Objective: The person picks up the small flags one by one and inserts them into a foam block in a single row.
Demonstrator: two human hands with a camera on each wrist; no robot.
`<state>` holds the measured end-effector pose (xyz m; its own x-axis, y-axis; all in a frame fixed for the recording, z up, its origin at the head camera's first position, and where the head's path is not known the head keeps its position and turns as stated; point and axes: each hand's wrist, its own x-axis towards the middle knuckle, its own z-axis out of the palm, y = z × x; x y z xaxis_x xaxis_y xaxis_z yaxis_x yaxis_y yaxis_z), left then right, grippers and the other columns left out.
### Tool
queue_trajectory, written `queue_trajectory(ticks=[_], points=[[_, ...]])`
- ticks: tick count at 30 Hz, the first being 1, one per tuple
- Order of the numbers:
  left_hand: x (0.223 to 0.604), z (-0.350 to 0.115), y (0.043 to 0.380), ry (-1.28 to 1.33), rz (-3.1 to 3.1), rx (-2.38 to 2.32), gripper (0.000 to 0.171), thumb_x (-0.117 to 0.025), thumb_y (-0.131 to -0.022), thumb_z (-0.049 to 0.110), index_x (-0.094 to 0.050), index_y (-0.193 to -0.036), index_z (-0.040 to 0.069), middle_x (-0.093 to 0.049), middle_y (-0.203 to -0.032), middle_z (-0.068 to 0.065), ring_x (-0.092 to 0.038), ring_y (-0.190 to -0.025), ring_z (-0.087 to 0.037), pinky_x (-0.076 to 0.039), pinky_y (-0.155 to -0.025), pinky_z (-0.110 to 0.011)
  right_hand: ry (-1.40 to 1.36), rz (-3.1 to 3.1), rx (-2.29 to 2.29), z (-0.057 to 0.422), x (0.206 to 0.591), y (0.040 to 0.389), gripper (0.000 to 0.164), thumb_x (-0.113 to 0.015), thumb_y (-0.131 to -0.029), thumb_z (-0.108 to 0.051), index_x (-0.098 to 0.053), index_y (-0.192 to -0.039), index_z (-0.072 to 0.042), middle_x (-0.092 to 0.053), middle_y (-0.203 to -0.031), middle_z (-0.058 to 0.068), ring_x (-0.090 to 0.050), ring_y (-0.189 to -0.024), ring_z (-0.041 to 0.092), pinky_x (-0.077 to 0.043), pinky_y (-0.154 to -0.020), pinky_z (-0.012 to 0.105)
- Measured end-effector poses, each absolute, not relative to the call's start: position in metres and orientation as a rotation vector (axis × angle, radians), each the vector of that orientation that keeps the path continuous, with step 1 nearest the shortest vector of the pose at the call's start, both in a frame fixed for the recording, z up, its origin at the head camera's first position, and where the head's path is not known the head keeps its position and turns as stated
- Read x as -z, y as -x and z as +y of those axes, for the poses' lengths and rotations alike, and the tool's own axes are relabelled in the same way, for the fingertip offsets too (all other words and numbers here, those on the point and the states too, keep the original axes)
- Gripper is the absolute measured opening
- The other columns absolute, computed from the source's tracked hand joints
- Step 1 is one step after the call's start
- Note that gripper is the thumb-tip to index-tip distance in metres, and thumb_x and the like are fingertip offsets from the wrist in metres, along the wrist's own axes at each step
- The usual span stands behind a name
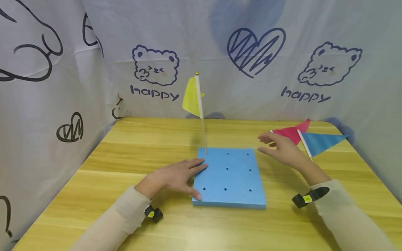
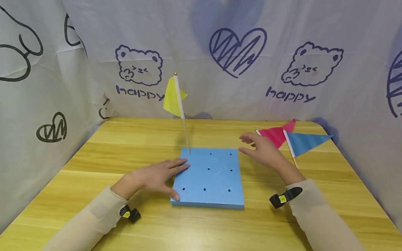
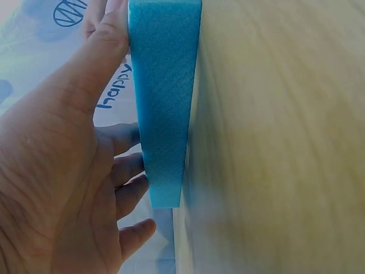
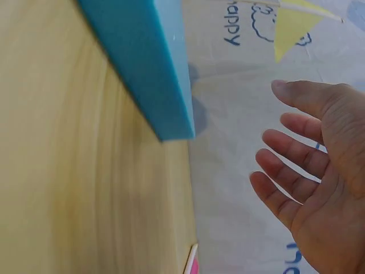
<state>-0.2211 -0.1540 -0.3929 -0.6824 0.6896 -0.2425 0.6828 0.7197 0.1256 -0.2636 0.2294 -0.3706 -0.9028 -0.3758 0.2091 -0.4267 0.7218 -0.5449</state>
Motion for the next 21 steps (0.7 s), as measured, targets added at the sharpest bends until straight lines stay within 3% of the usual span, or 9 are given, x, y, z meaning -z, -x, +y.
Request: queue_trajectory(ticks=[10,21], points=[[0.394,-0.155,0.222,-1.08,2.653,-0.05,0.114,-0.043,-0.071,0.09,-0.008,-0.159,0.027,-0.002,-0.164,0.0,-0.012,-0.148,-0.027,-0.021,-0.116,-0.049,-0.627,-2.873,-0.873,0.265,0.379,0.253,0.059,-0.075,-0.089,-0.031,-0.054,-0.134,0.0,-0.059,-0.128,0.022,-0.054,-0.115,0.04,-0.045,-0.097,0.057],[0.393,-0.154,0.222,-1.081,2.655,-0.043,0.114,-0.043,-0.072,0.09,-0.007,-0.159,0.027,-0.002,-0.164,0.0,-0.012,-0.148,-0.026,-0.023,-0.116,-0.048,-0.539,-3.008,-0.84,0.297,0.381,0.247,0.078,-0.077,-0.086,-0.037,-0.043,-0.144,0.002,-0.049,-0.138,0.025,-0.044,-0.123,0.046,-0.038,-0.098,0.066]])
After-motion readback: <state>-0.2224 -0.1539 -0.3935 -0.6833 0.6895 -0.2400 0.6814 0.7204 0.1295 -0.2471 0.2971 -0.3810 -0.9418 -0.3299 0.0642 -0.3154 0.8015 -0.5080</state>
